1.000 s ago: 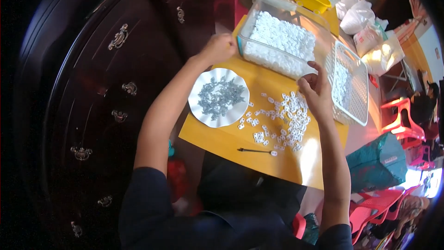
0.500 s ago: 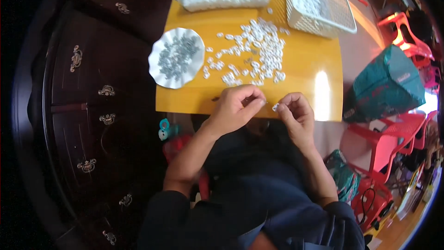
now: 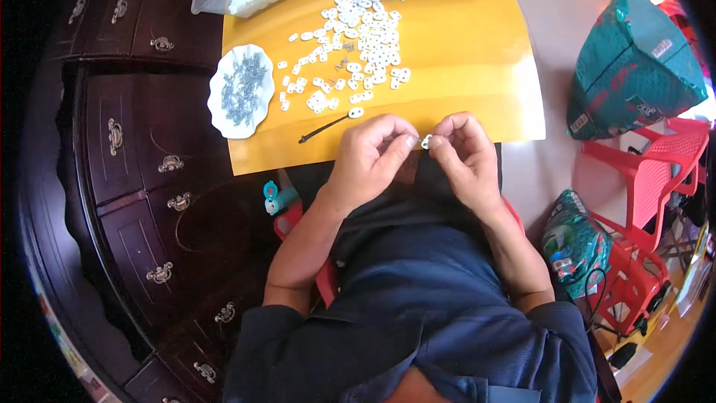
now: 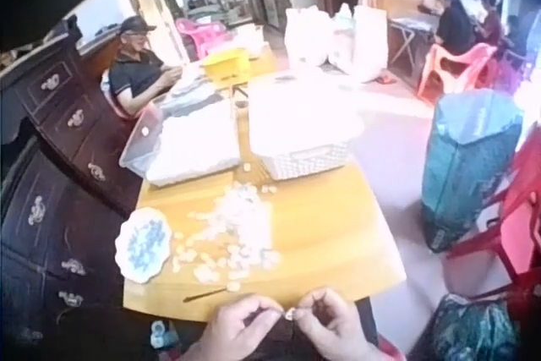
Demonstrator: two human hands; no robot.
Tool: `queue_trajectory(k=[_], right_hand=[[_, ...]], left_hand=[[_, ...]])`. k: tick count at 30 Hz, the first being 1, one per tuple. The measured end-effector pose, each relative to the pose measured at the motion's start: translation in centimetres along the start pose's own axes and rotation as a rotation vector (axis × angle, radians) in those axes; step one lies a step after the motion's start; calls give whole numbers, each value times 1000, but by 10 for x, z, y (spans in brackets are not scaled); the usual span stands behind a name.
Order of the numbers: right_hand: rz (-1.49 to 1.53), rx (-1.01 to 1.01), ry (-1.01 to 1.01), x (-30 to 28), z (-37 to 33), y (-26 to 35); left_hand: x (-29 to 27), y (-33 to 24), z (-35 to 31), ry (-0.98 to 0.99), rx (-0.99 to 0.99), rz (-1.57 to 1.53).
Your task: Assembling small white plastic components by hand and using tweezers to manipulate smaller parts.
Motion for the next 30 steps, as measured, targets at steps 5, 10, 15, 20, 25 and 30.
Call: queue_trajectory(k=[5, 10, 15, 20, 25, 30], right_hand=[[-47, 15, -25, -7, 1, -1], [-38, 18, -10, -7, 1, -6], [-10, 8, 6, -7, 1, -4], [-15, 18, 39, -9, 1, -4], [-16, 26, 34, -8, 0, -3], [5, 36, 48, -7, 0, -5]], left_hand=[[4, -3, 6, -31, 56, 83], [10, -5, 5, -40, 34, 85], [12, -6, 3, -91, 21, 62], [17, -10, 1, -99, -13, -5], [15, -8, -3, -126, -13, 34], [17, -10, -4, -109, -46, -92]])
Point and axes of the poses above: each hand's wrist, its own z-axis towards the middle knuckle, its own x-axis out of the palm, y = z × x, the point moved 3 cm from there along z, towards the middle knuckle, and after that the axes turned 10 degrees about x, right-handed, at the moved point
